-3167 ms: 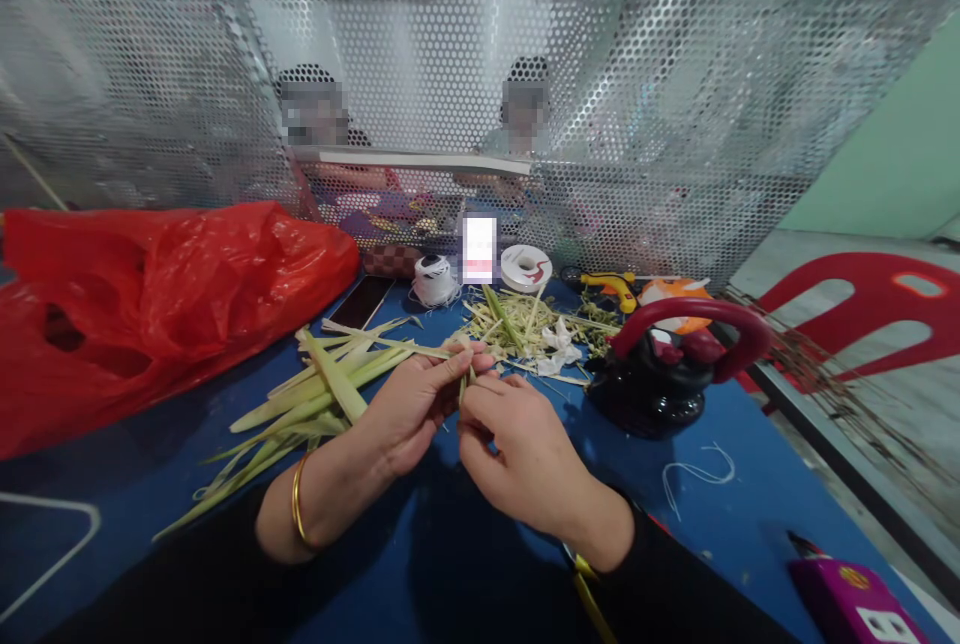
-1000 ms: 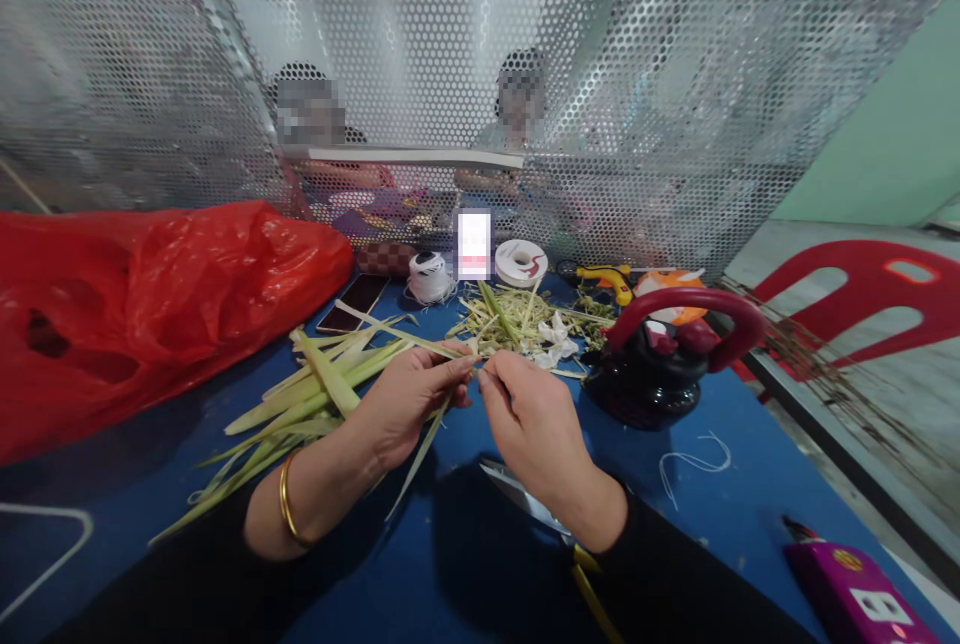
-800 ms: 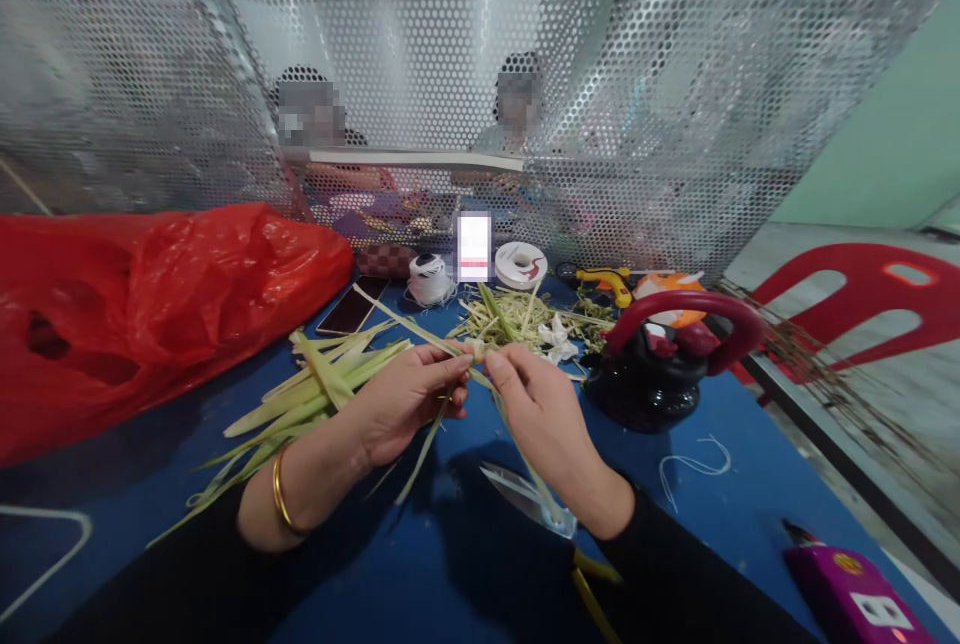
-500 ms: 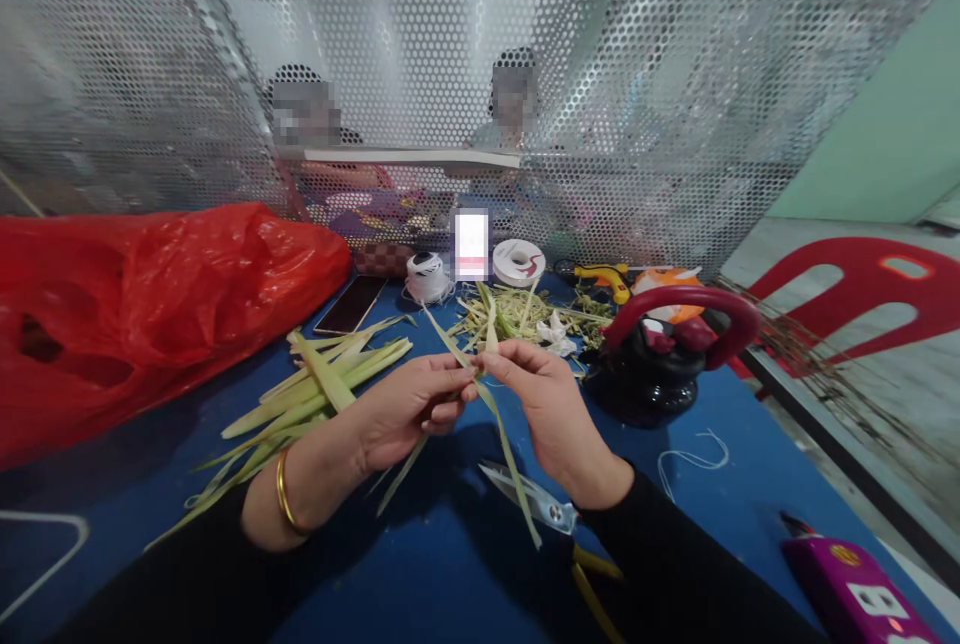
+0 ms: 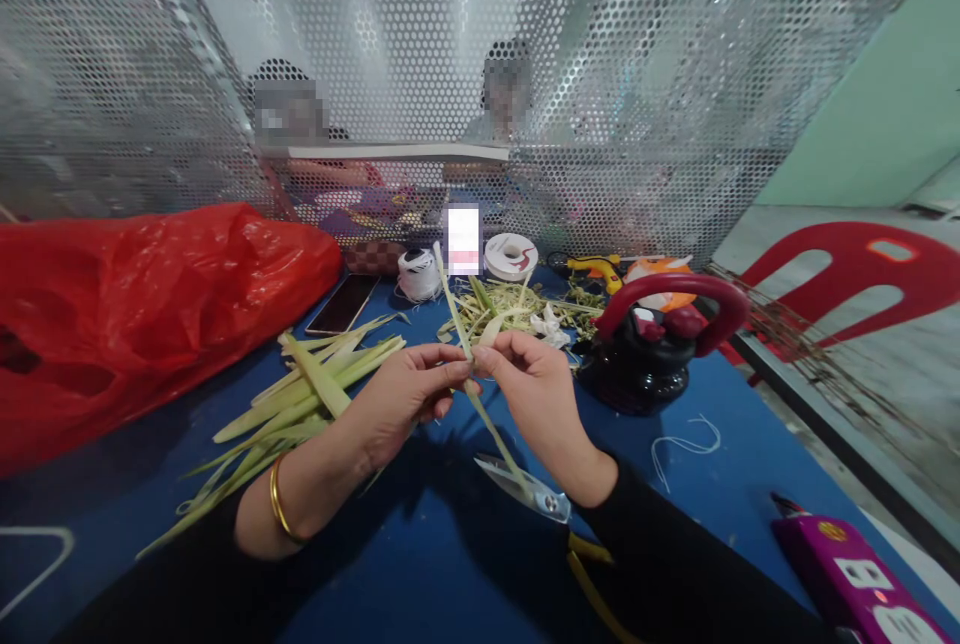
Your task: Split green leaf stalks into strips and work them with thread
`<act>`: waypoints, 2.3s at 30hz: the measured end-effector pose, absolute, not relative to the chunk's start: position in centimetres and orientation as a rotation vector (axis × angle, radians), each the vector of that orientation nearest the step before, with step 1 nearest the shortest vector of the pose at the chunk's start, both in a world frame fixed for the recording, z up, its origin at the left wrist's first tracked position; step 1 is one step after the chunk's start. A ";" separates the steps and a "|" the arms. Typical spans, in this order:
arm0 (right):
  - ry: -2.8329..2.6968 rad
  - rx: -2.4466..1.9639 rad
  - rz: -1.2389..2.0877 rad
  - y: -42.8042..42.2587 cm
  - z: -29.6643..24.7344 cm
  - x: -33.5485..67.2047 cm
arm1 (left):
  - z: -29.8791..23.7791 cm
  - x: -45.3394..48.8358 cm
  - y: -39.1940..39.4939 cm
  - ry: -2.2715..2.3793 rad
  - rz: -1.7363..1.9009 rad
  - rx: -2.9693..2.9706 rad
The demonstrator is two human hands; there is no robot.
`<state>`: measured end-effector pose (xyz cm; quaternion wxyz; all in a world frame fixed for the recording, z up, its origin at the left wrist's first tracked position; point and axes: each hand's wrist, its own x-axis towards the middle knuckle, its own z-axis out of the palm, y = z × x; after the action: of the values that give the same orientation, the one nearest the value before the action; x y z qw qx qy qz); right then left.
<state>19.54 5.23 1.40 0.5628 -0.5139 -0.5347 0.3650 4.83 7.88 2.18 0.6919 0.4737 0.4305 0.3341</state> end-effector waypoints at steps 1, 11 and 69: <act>-1.267 -1.212 0.848 5.3 1.4 19.6 | 2.1 4.8 8.0 0.933 0.752 1.009; -1.264 -1.004 1.131 5.5 1.4 19.7 | 2.9 3.9 8.6 0.510 0.633 0.490; -1.356 -1.317 0.829 5.0 1.0 19.2 | 1.8 4.4 7.7 0.853 0.336 1.116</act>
<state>19.25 5.03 0.96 0.5130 -0.5479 -0.5637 0.3448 4.40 7.67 1.82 0.7503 0.5109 0.3904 0.1536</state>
